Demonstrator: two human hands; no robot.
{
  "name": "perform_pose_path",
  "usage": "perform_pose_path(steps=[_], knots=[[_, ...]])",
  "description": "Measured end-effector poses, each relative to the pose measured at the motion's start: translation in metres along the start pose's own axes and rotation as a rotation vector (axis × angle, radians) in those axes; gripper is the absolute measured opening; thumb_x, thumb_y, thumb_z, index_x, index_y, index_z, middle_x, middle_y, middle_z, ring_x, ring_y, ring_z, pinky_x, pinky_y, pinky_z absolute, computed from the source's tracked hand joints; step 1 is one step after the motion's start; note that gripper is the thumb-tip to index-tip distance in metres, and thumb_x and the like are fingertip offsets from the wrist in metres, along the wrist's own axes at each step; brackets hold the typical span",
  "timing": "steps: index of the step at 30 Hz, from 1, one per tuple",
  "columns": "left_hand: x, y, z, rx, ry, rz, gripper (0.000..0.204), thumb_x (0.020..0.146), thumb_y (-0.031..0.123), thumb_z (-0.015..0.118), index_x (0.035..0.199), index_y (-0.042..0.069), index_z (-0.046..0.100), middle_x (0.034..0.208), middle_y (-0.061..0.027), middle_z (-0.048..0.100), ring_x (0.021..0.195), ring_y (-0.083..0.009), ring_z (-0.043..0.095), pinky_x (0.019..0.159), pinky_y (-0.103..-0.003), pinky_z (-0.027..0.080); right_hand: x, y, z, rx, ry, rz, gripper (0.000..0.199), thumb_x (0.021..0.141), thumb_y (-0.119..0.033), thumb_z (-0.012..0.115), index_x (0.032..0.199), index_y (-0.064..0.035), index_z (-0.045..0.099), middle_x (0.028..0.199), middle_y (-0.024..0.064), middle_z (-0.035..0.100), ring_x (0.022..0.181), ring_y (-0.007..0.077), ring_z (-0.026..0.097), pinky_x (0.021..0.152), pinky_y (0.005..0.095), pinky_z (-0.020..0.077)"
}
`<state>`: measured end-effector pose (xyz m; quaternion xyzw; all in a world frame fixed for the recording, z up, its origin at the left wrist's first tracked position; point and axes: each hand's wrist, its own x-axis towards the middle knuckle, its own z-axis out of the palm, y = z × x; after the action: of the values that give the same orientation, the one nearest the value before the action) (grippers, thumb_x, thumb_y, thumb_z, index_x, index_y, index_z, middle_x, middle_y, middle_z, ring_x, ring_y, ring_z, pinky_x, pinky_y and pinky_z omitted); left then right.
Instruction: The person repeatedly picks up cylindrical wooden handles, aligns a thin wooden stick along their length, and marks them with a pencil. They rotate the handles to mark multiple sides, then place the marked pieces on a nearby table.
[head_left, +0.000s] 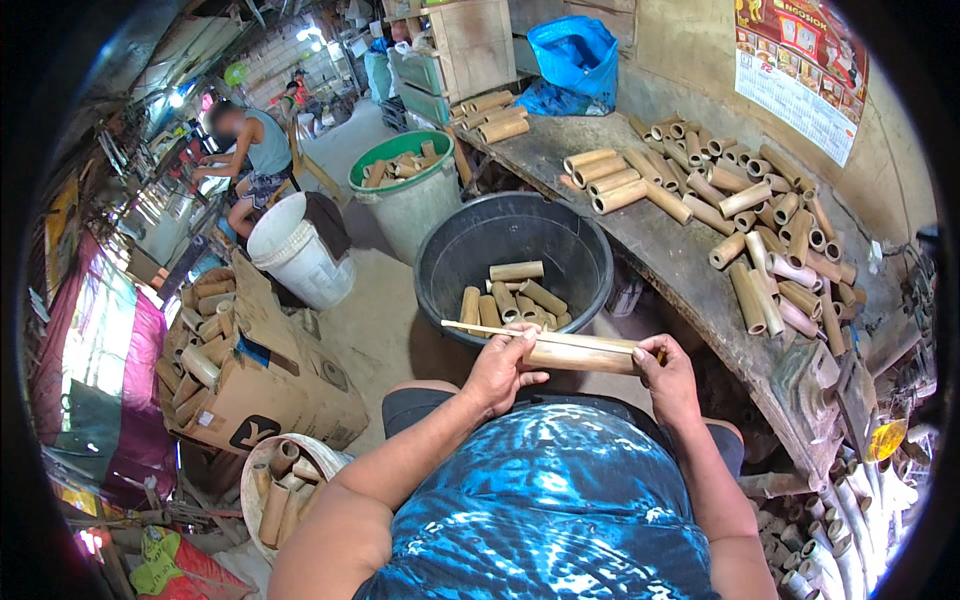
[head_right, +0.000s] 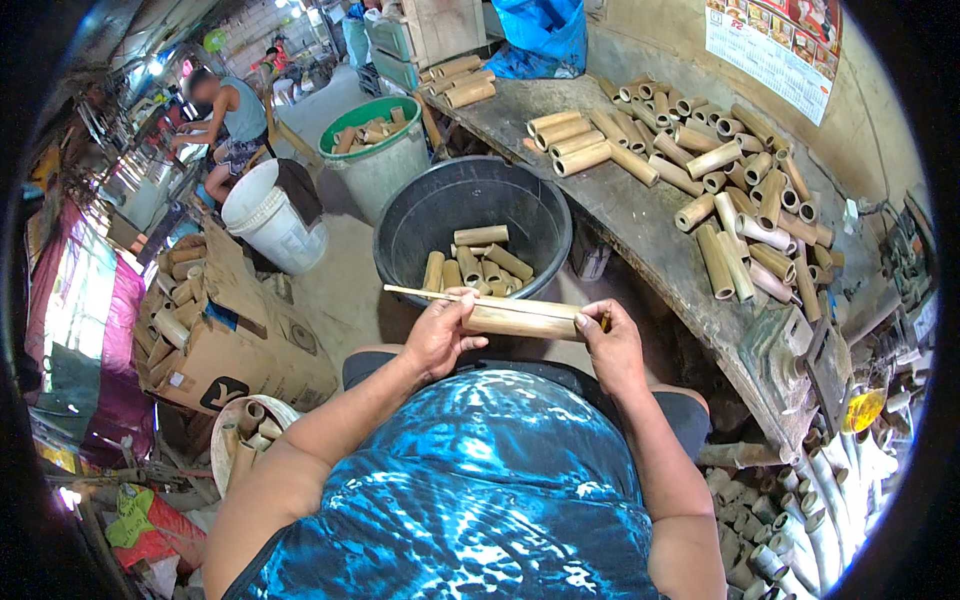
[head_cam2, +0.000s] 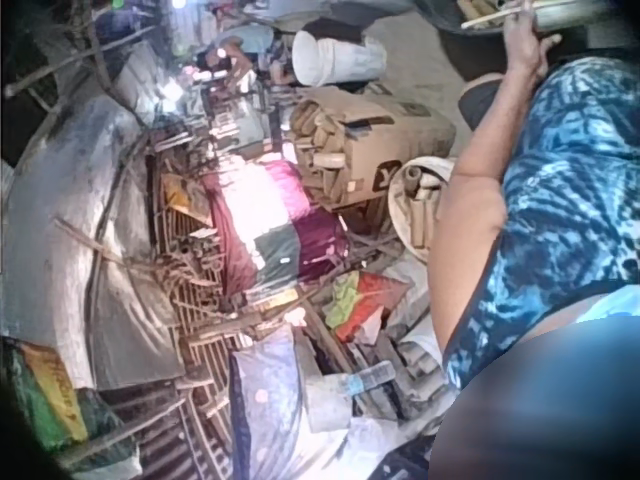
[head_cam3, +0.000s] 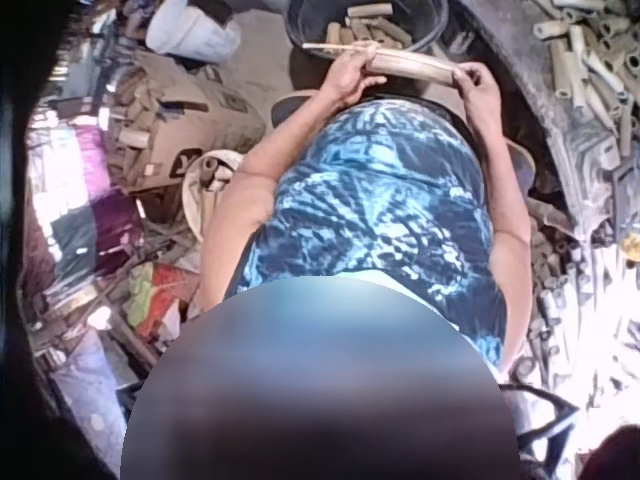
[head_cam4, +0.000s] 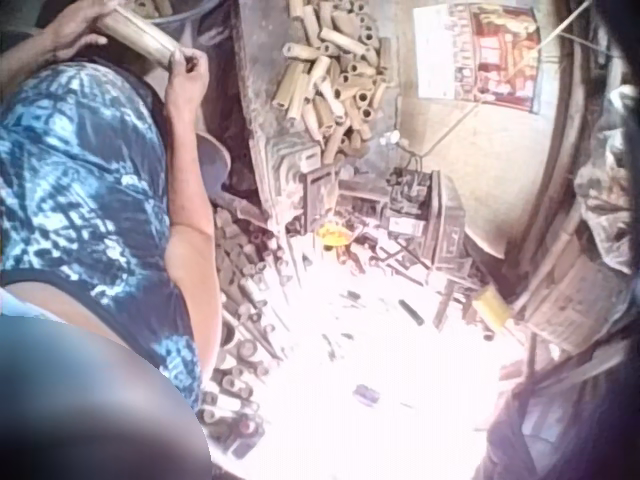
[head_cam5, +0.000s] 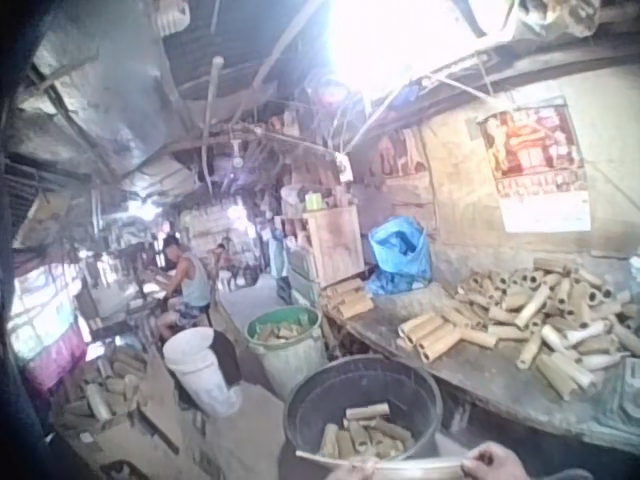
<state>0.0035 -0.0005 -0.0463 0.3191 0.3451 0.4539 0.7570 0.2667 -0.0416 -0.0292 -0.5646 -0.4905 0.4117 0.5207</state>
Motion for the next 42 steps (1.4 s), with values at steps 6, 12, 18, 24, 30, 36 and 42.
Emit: perform_pose_path(steps=[6,12,18,24,30,36,42], knots=[[0.001,-0.005,0.001,-0.025,0.029,0.058,0.017,0.099,0.021,0.052,0.115,0.015,0.051,0.108,-0.0049,0.056,0.09,-0.0162,0.063,0.069,-0.032,0.061,0.005,0.004,0.003,0.178,0.016,0.096,0.009,0.089,-0.007,0.067,0.092,-0.0053,0.058,0.072,-0.0021,0.052,0.058,0.0059,0.043,0.051,0.0218,0.034],[0.001,-0.006,0.003,-0.054,0.051,0.12,0.015,0.098,0.016,0.049,0.111,0.017,0.042,0.106,-0.0075,0.056,0.089,-0.0188,0.064,0.07,-0.035,0.062,0.007,0.0,0.004,0.222,0.022,0.096,0.009,0.089,-0.006,0.066,0.092,-0.0051,0.058,0.072,-0.0017,0.051,0.058,0.0061,0.042,0.051,0.022,0.0337],[0.004,-0.006,0.004,0.101,0.025,0.234,0.013,0.096,0.016,0.052,0.105,0.009,0.047,0.101,-0.0074,0.06,0.095,-0.019,0.064,0.08,-0.04,0.059,0.01,-0.011,0.004,0.142,0.061,0.005,0.01,0.086,-0.007,0.068,0.09,-0.0058,0.06,0.072,-0.0018,0.051,0.06,0.0064,0.045,0.052,0.0226,0.0355],[0.0,-0.001,0.007,0.24,-0.086,0.291,0.033,0.098,0.021,0.053,0.121,-0.002,0.054,0.113,-0.0135,0.064,0.1,-0.0219,0.065,0.082,-0.035,0.057,0.005,-0.026,-0.003,0.188,0.01,-0.011,0.01,0.085,-0.007,0.07,0.089,-0.0038,0.062,0.081,-0.0012,0.059,0.074,0.0061,0.051,0.067,0.0226,0.0434],[-0.004,0.002,0.011,0.229,-0.123,0.32,0.036,0.099,0.022,0.054,0.123,-0.005,0.054,0.115,-0.0149,0.064,0.1,-0.023,0.066,0.084,-0.036,0.056,-0.002,-0.033,-0.005,0.197,0.022,-0.11,0.009,0.086,-0.006,0.07,0.09,-0.0036,0.061,0.083,-0.0009,0.06,0.075,0.0059,0.052,0.069,0.023,0.0448],[-0.008,-0.001,0.013,0.169,-0.135,0.319,0.036,0.099,0.019,0.053,0.126,-0.004,0.051,0.119,-0.0153,0.062,0.104,-0.024,0.064,0.087,-0.038,0.055,-0.005,-0.03,-0.004,0.145,0.063,-0.189,0.007,0.088,-0.005,0.067,0.092,-0.0038,0.06,0.084,-0.0026,0.057,0.076,0.0053,0.05,0.07,0.0221,0.0439],[-0.01,0.001,0.015,0.163,-0.133,0.333,0.038,0.099,0.019,0.051,0.131,-0.002,0.048,0.123,-0.0145,0.059,0.109,-0.0234,0.061,0.09,-0.039,0.053,-0.007,-0.029,0.002,0.128,0.086,-0.203,0.008,0.089,-0.003,0.065,0.094,-0.0042,0.059,0.084,-0.0028,0.055,0.077,0.0049,0.049,0.07,0.0221,0.0428]])
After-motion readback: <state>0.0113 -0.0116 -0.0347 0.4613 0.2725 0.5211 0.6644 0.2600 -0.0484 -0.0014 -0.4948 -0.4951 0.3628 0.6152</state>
